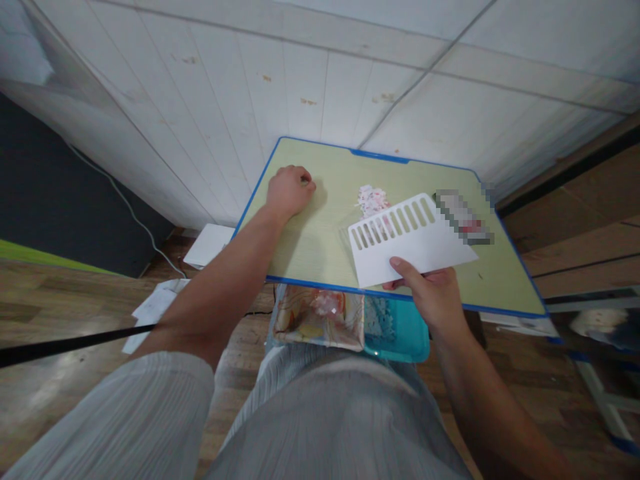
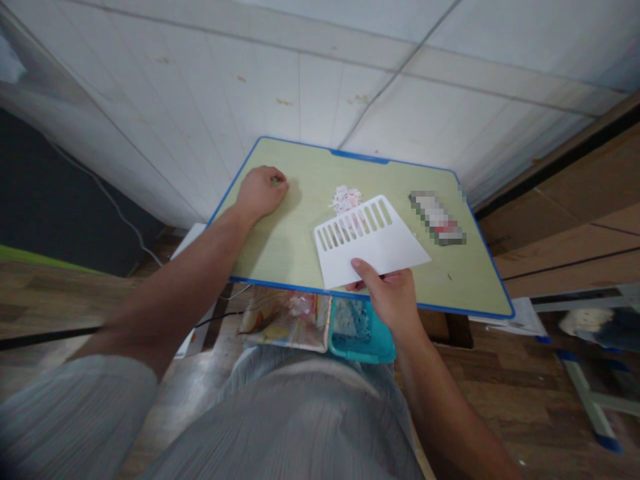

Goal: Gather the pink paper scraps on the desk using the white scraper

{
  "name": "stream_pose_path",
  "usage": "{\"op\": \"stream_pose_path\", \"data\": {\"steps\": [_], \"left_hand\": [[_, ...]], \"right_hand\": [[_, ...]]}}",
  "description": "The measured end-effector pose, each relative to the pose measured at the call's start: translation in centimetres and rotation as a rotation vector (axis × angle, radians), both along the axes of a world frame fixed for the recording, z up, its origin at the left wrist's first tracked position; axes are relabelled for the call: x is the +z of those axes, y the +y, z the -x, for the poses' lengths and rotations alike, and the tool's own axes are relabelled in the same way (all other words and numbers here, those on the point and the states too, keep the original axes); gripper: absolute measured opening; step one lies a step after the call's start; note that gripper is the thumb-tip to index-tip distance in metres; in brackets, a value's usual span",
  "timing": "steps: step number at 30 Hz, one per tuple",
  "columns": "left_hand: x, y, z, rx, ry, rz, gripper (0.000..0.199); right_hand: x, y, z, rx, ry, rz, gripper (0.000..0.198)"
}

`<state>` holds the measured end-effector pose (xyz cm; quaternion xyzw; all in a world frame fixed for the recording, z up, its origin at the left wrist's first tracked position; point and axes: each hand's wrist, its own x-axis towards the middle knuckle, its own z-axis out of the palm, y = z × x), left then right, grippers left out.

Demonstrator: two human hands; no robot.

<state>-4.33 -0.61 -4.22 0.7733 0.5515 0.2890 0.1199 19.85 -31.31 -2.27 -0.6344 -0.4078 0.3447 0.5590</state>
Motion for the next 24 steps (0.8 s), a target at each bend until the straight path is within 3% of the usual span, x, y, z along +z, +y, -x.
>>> {"op": "stream_pose_path", "data": {"steps": [4,11,20,24], "left_hand": [[0.1,-0.1,0.0,-0.004,-0.002,-0.001,0.023],[0.2,-0.1,0.2,-0.017,0.002,0.015,0.023],[-0.1,0.2,0.3,-0.025,0.0,0.006,0.024],[0.0,0.1,0.2,-0.006,0.005,-0.008,0.026]], "right_hand": [[0.1,-0.1,0.2,0.002,-0.007,0.003,0.051],[0.7,0.6,0.1,-0.131,0.031,-0.095,0.052],[0.0,-0.6,0.7,-0.002,-0.008,-0.009,0.042],[0.6,0.1,0.5,-0.174,0.067,-0.152,0.046]]}}
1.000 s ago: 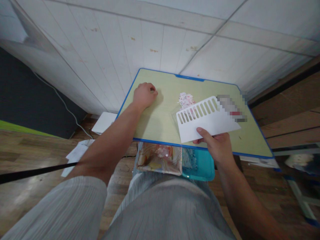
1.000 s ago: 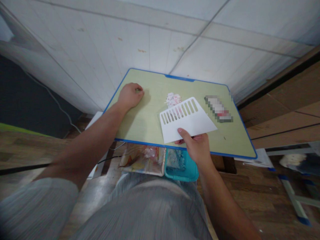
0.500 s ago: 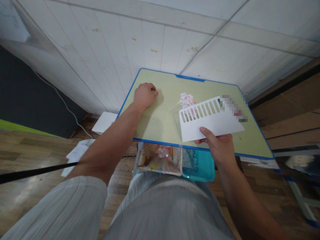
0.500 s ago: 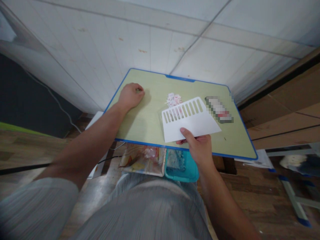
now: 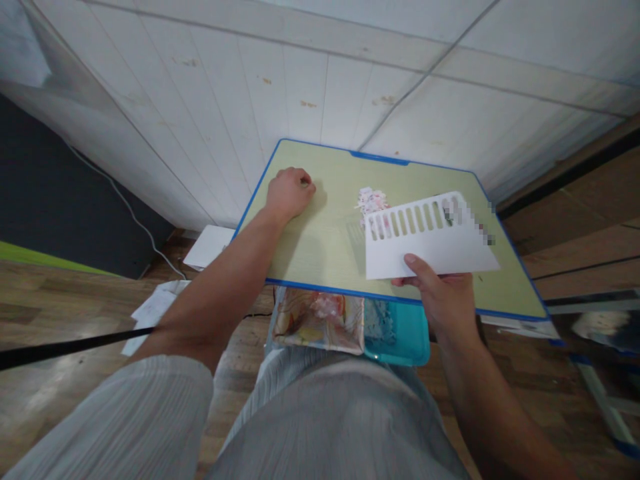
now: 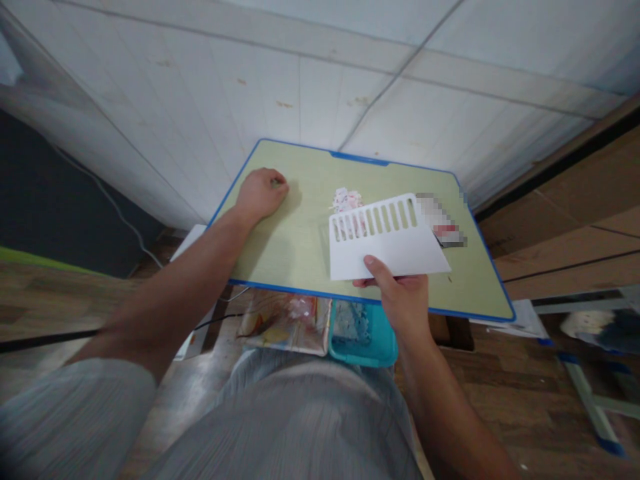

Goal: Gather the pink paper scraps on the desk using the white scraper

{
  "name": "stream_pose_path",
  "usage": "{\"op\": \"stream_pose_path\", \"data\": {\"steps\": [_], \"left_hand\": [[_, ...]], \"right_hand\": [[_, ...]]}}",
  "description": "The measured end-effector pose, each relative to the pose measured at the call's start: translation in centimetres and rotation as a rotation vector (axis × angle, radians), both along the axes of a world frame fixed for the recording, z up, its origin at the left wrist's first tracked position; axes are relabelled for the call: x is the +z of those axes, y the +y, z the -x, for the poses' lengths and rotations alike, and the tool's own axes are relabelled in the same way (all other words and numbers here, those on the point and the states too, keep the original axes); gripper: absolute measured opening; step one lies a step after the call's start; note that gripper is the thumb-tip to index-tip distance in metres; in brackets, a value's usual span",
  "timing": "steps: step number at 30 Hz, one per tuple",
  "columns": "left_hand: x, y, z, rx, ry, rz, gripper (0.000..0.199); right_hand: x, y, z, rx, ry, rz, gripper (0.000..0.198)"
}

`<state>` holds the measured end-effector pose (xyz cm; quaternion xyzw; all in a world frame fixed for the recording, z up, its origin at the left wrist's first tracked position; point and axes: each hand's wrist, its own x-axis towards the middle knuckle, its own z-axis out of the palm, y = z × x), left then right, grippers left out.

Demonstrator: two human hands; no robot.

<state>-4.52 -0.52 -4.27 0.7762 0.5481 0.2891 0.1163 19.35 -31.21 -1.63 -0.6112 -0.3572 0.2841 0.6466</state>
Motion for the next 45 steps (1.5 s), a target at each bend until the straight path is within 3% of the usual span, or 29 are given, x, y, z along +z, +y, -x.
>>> {"op": "stream_pose_path", "data": {"steps": [6,11,14,20,27,33,40,45], "left_hand": [[0.1,-0.2,0.0,-0.01,-0.019,-0.017,0.027],[0.1,-0.2,-0.1,0.005,-0.011,-0.031,0.027],[0.1,-0.1,-0.1,0.006,-0.002,-0.018,0.028],[0.1,0.0,0.1,-0.007,0.002,-0.005,0.029],[0.3,-0.3,0.0,0.001,0.004,-0.004,0.028],[0.0,-0.1,0.2,-0.001,0.0,-0.02,0.026],[0.0,-0.1,0.2,-0.004,0.001,-0.02,0.025],[0.1,-0.1,0.3,-0.008,-0.011,-0.018,0.025]], "right_hand": [[0.8,0.8,-3.2,-0.123,0.012,-0.135,0.055],[-0.2,0.9,-3.8,-0.13,-0.094,-0.048,0.037],[-0.8,1.3,-3.0,-0.141,-0.156,0.04,0.045],[-0.9,1.8,-3.0,-0.083,-0.233,0.12,0.053],[0.3,0.7,-4.1,-0.08,-0.24,0.06,0.029],[1.1,-0.6,-5.2,0.021,-0.271,0.102,0.031],[0.7,-1.7,-6.3,0.104,-0.156,0.117,0.03],[0.1,-1.6,-6.6,0.067,-0.065,0.059,0.033]]}}
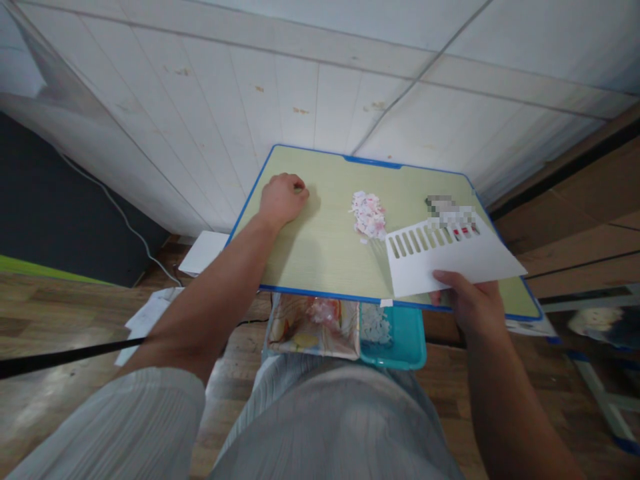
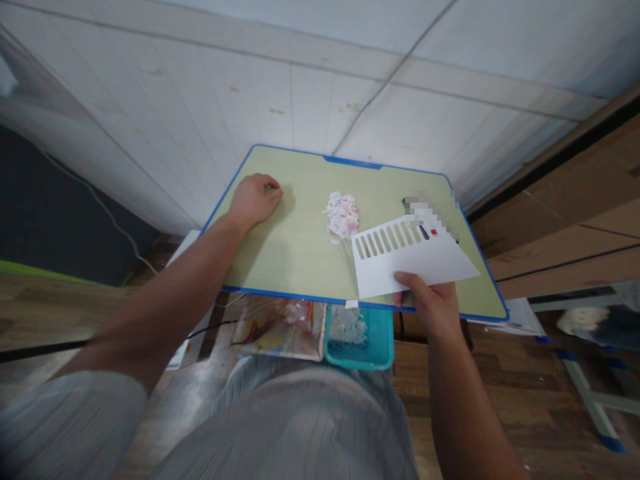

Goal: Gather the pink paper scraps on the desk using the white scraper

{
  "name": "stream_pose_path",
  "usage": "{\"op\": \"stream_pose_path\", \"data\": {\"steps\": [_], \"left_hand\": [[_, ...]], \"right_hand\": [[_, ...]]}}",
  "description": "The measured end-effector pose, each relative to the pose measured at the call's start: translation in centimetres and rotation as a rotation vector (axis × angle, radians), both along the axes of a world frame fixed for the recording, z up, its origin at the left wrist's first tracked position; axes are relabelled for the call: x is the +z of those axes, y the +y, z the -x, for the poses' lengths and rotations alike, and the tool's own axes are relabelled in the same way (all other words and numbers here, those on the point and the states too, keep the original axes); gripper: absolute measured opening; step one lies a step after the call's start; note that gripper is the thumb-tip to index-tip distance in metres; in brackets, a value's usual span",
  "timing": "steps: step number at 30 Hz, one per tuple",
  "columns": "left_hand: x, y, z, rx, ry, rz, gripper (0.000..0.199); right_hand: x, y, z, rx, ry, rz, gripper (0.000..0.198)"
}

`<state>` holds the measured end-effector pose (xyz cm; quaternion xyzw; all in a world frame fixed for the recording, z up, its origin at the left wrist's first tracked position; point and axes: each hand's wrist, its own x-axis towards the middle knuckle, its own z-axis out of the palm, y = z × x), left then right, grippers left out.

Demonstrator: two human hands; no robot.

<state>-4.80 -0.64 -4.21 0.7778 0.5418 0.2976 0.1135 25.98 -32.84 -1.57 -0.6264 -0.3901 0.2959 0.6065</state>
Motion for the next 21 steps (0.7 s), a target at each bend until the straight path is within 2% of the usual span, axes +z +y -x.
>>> {"op": "stream_pose_path", "data": {"steps": [6,10,14,21], "left_hand": [[-0.3,0.2,0.0,0.0,0.009,-0.004,0.026],[-0.2,0.1,0.0,0.001,0.01,0.002,0.027],[-0.1,0.0,-0.1,0.006,0.013,0.014,0.028],[-0.1,0.0,-0.2,0.021,0.026,0.001,0.027]], "right_hand": [[0.4,0.0,0.5,0.054,-0.125,0.051,0.03],[0.1,0.6,0.6,-0.05,-0.126,0.007,0.031],[-0.7,2.0,0.6,-0.149,-0.16,0.02,0.039],[-1.8,4.9,2.3,-0.087,-0.173,0.006,0.056]]}}
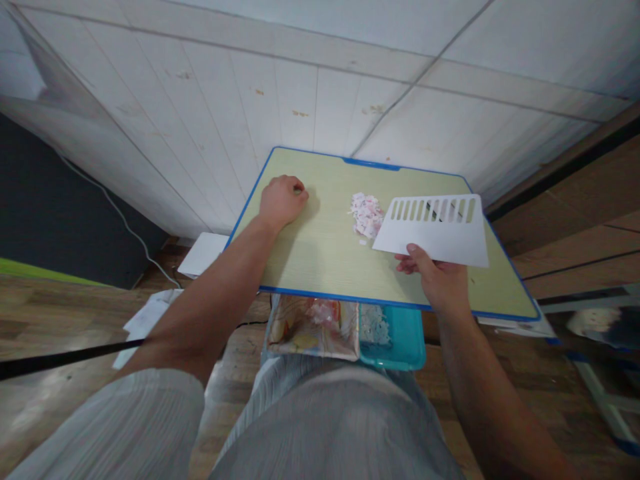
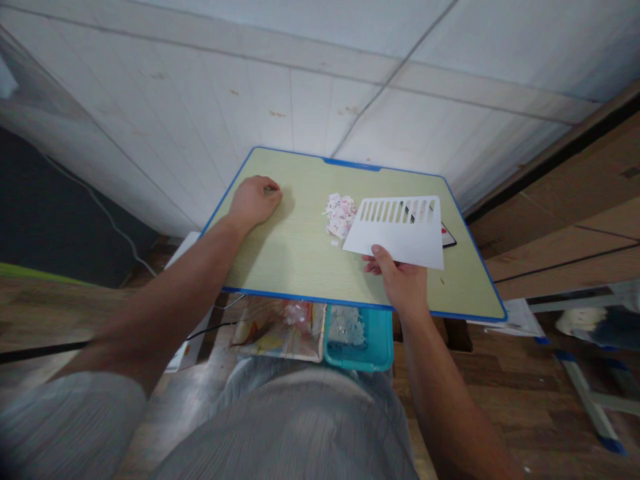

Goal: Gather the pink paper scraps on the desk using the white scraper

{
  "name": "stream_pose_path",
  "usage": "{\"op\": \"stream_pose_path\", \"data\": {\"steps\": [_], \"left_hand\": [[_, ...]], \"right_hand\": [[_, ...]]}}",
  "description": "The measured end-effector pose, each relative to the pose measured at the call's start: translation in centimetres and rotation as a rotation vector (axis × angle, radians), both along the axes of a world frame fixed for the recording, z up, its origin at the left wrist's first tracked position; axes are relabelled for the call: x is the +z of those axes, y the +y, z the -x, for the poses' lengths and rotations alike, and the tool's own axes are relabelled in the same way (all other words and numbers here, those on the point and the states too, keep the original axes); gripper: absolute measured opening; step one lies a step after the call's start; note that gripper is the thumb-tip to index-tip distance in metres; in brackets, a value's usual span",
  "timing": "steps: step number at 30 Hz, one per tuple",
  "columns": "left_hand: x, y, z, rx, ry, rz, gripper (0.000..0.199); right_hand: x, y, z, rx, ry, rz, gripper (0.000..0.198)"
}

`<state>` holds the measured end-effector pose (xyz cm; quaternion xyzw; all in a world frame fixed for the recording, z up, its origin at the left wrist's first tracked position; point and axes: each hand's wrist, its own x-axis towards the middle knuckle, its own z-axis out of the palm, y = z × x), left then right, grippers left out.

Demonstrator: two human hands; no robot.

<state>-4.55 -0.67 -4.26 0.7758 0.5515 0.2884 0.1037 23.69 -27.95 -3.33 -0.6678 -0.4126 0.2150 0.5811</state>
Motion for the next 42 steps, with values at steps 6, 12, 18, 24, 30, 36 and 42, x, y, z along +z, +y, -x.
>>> {"op": "stream_pose_path", "data": {"steps": [6,12,18,24,30,36,42], "left_hand": [[0.4,-0.3,0.2,-0.016,-0.033,0.02,0.025],[0.6,-0.4,0.0,-0.01,-0.036,0.03,0.025],[0.5,-0.3,-0.1,-0.005,-0.019,0.02,0.026],[0.5,-0.2,0.1,-0.015,-0.023,0.024,0.026],[0.7,-0.4,0.1,-0.016,-0.023,0.041,0.027],[0.9,-0.5,0.2,-0.019,-0.028,0.052,0.026],[0.4,-0.2,0.1,-0.012,-0.025,0.018,0.026]], "right_hand": [[0.0,1.1,0.7,0.013,-0.014,0.028,0.056],[0.2,0.2,1.0,0.007,-0.041,0.056,0.05],[0.2,-0.2,1.0,0.007,-0.034,0.037,0.054],[-0.2,0.9,1.1,0.0,-0.011,0.039,0.057],[-0.1,0.0,1.3,0.042,-0.017,0.051,0.048],[0.3,-0.2,1.5,0.002,0.037,0.02,0.05],[0.0,-0.5,1.1,0.021,-0.059,0.054,0.043]]}}
